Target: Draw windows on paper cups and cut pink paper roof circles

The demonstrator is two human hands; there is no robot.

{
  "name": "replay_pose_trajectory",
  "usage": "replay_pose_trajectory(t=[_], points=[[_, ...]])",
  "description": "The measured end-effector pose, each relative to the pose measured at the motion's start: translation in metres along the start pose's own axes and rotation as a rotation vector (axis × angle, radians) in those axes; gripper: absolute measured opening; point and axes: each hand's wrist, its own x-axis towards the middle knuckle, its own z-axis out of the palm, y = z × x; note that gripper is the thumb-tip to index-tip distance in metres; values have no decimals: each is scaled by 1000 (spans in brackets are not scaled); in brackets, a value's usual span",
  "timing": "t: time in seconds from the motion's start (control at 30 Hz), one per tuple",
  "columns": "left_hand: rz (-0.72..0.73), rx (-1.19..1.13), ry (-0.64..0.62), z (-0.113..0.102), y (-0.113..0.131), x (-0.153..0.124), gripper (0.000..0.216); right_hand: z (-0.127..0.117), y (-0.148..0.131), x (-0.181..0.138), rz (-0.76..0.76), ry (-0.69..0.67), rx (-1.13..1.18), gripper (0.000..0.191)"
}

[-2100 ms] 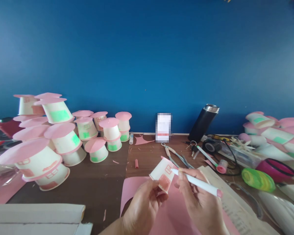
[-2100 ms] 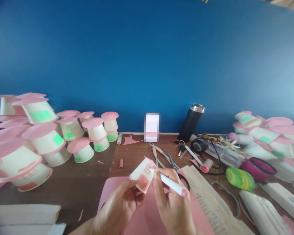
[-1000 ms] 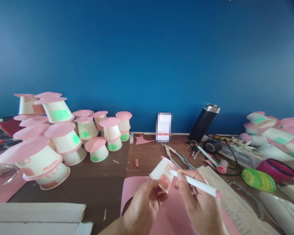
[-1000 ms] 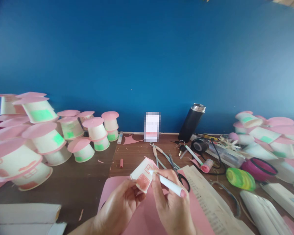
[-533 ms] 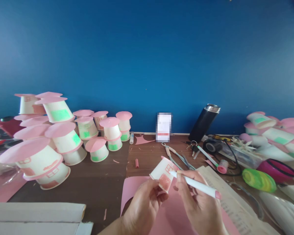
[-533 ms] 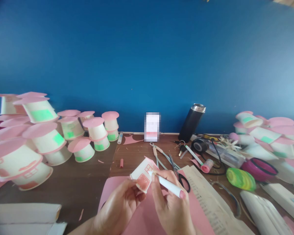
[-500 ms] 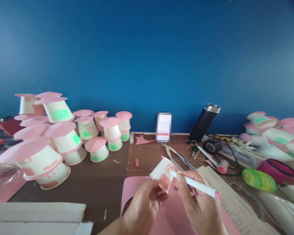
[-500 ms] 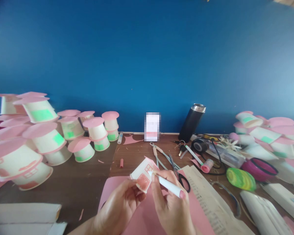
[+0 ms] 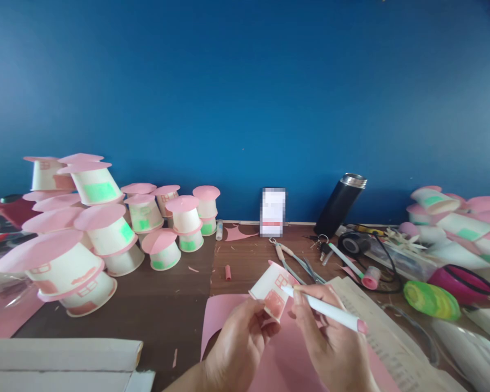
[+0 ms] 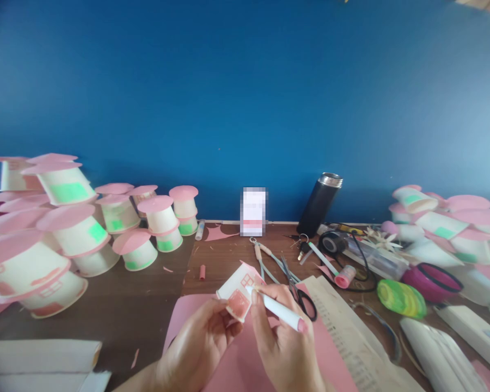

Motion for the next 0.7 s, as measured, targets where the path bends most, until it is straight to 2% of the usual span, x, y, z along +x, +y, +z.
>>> replay_pose_trajectory(t=[0.33,0.57,0.7], points=[[-14,-19,-6,0,-1,2,12,2,5,-3,36,-10,49,10],[-45,-139,23,0,4,4,9,-1,0,-5,86,104,150,13],[-55,-158,21,-1,4,5,8,0,2,-5,110,104,172,14]])
